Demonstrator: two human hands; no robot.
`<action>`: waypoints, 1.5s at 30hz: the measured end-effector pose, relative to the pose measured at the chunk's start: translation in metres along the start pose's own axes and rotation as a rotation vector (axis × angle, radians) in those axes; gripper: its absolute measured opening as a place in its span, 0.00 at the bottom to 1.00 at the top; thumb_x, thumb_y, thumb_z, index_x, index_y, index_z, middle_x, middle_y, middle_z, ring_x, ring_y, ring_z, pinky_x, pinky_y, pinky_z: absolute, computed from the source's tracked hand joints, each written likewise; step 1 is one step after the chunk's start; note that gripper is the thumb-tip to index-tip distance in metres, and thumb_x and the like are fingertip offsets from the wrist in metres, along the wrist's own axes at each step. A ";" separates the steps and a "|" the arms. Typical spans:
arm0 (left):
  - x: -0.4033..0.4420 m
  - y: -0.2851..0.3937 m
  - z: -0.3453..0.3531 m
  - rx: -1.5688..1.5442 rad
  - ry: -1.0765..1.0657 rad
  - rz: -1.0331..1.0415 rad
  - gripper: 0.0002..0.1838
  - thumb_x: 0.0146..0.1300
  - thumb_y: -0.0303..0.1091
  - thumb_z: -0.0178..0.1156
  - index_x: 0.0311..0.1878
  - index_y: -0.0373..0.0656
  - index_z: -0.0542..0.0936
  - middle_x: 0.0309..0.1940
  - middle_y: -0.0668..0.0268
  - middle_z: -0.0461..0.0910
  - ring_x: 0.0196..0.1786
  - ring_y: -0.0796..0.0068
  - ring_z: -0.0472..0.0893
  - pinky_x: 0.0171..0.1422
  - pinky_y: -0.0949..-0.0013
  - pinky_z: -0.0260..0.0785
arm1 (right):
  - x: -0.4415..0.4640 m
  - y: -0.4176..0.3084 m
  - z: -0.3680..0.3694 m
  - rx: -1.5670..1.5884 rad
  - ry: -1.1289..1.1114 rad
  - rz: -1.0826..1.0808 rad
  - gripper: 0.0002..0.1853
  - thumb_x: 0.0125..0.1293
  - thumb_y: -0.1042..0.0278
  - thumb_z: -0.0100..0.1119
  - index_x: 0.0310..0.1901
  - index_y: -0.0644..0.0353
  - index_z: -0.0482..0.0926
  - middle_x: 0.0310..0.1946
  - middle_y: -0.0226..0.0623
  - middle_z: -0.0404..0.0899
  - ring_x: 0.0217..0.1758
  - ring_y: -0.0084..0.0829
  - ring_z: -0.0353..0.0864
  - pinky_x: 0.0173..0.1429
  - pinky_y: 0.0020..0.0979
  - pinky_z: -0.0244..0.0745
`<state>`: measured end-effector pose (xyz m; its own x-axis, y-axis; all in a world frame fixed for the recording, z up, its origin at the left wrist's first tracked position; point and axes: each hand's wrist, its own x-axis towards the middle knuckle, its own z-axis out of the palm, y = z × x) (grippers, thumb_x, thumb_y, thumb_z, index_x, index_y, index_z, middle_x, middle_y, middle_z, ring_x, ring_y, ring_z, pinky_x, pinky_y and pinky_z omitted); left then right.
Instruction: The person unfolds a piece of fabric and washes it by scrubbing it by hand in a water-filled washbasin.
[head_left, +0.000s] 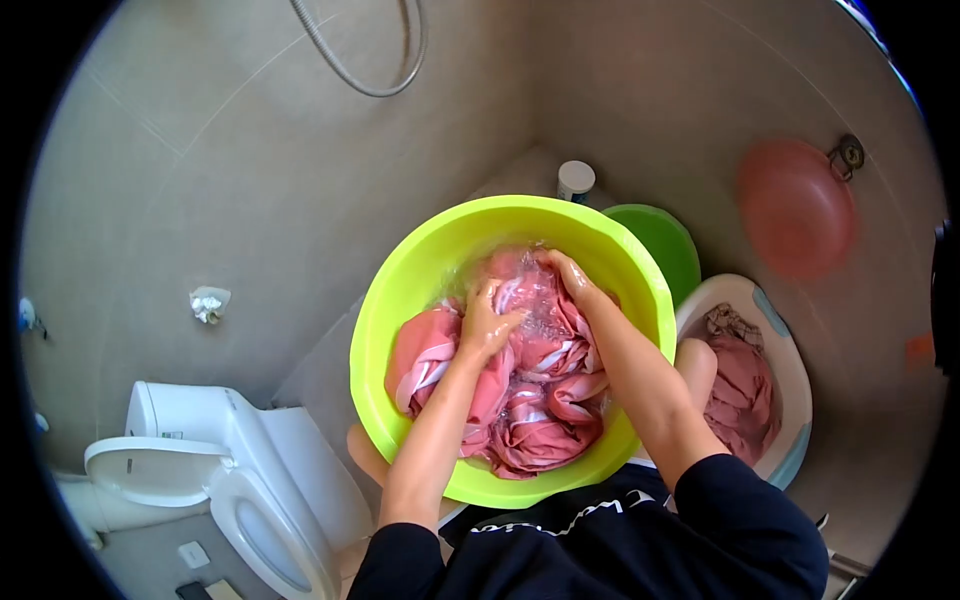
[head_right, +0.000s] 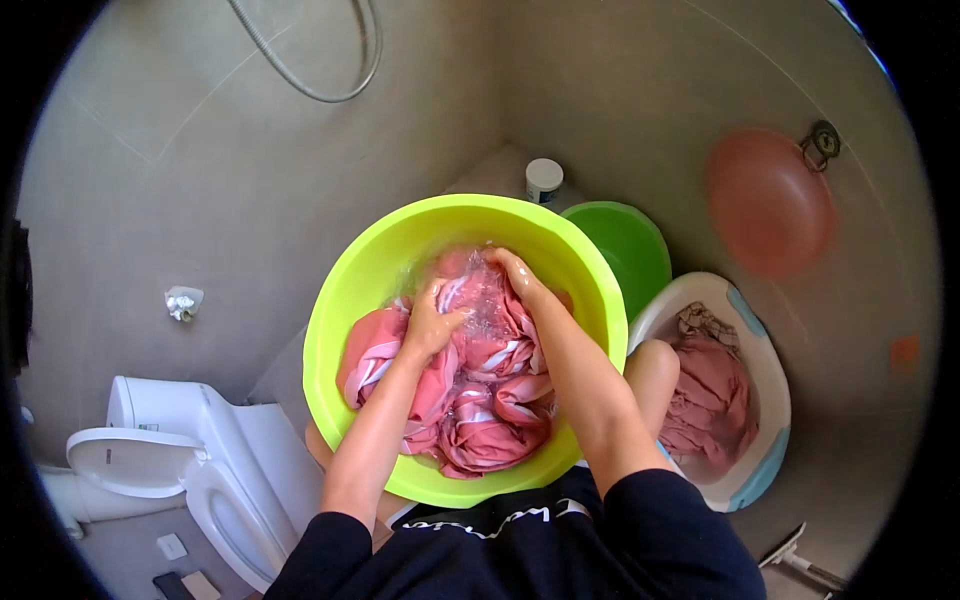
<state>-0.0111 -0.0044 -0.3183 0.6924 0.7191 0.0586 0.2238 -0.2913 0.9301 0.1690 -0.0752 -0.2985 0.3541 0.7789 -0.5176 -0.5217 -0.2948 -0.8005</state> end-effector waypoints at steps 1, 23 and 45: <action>-0.014 0.049 0.000 0.216 0.119 0.100 0.20 0.44 0.31 0.72 0.41 0.39 0.77 0.44 0.54 0.72 0.46 0.56 0.75 0.54 0.59 0.68 | -0.002 -0.004 0.003 0.026 -0.081 -0.032 0.22 0.61 0.57 0.56 0.54 0.61 0.76 0.50 0.38 0.77 0.54 0.31 0.73 0.62 0.32 0.65; -0.021 0.021 -0.039 0.603 -0.261 -0.229 0.57 0.49 0.66 0.62 0.72 0.37 0.50 0.70 0.42 0.52 0.68 0.41 0.60 0.70 0.49 0.54 | -0.088 -0.058 0.008 -0.755 0.284 -0.362 0.27 0.56 0.51 0.62 0.54 0.55 0.74 0.48 0.44 0.76 0.45 0.37 0.79 0.54 0.34 0.73; -0.013 0.067 -0.001 0.161 0.146 0.058 0.27 0.48 0.45 0.71 0.48 0.42 0.75 0.44 0.53 0.74 0.46 0.52 0.77 0.51 0.58 0.70 | -0.007 -0.014 0.027 -0.293 -0.344 -0.181 0.19 0.72 0.59 0.46 0.56 0.62 0.75 0.50 0.32 0.77 0.49 0.26 0.76 0.56 0.26 0.70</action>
<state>-0.0057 -0.0321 -0.2560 0.6031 0.7787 0.1727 0.3016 -0.4231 0.8544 0.1525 -0.0616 -0.2753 0.1163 0.9553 -0.2717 -0.2169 -0.2425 -0.9456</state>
